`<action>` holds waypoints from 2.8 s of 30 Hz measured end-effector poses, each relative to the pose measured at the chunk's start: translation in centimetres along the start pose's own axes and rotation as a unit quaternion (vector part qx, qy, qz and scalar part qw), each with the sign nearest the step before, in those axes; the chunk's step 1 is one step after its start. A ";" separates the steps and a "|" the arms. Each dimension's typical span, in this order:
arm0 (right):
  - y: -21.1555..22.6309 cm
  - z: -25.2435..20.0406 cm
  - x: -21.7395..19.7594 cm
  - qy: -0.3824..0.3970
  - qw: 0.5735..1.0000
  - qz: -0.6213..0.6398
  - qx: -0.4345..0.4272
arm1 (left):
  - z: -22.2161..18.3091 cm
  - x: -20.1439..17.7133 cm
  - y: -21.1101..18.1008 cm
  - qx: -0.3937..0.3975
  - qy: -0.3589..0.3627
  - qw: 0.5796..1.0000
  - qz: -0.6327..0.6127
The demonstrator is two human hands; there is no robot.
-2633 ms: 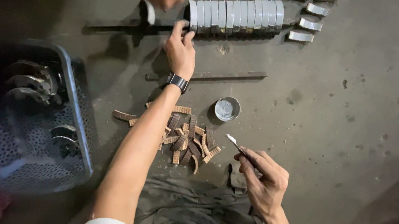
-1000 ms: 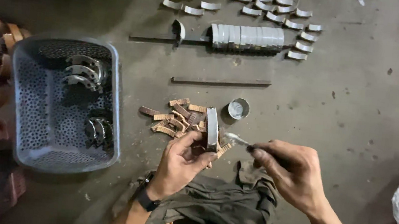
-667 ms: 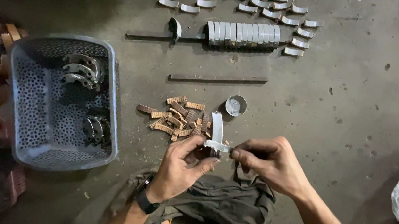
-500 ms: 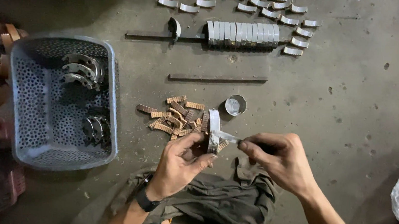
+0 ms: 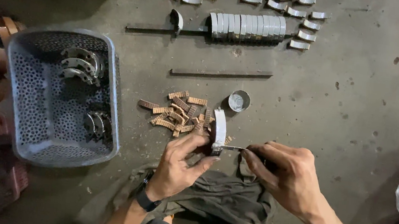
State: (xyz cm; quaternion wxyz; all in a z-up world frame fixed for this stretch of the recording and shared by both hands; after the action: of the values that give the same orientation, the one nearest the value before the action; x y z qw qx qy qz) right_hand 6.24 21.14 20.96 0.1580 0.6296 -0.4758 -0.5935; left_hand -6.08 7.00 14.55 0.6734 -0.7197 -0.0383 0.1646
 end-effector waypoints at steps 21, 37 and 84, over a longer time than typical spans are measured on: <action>-10.4 0.8 2.1 0.141 0.925 0.157 0.316 | -1.2 2.7 3.7 0.056 0.104 0.993 -0.008; -5.8 1.5 2.2 -0.249 0.951 -0.139 -0.119 | 0.8 4.2 9.7 -0.058 0.097 0.909 -0.402; -32.5 3.7 16.7 -0.003 0.783 0.496 0.376 | 13.3 9.7 23.3 0.027 0.067 0.939 0.336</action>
State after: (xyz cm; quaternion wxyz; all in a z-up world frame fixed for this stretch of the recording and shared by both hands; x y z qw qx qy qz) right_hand 13.65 25.54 -14.79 0.1797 0.3149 -0.9083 -0.2088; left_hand -4.69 20.30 -10.68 0.5993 -0.6813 0.2555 0.3337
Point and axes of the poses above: each hand's wrist, its own z-axis towards the middle knuckle, its own x-axis out of the palm, y = z × x, the point moved 9 cm from there along z, towards the middle knuckle, and after that the axes turned 10 degrees about y, right-handed, at the moved point
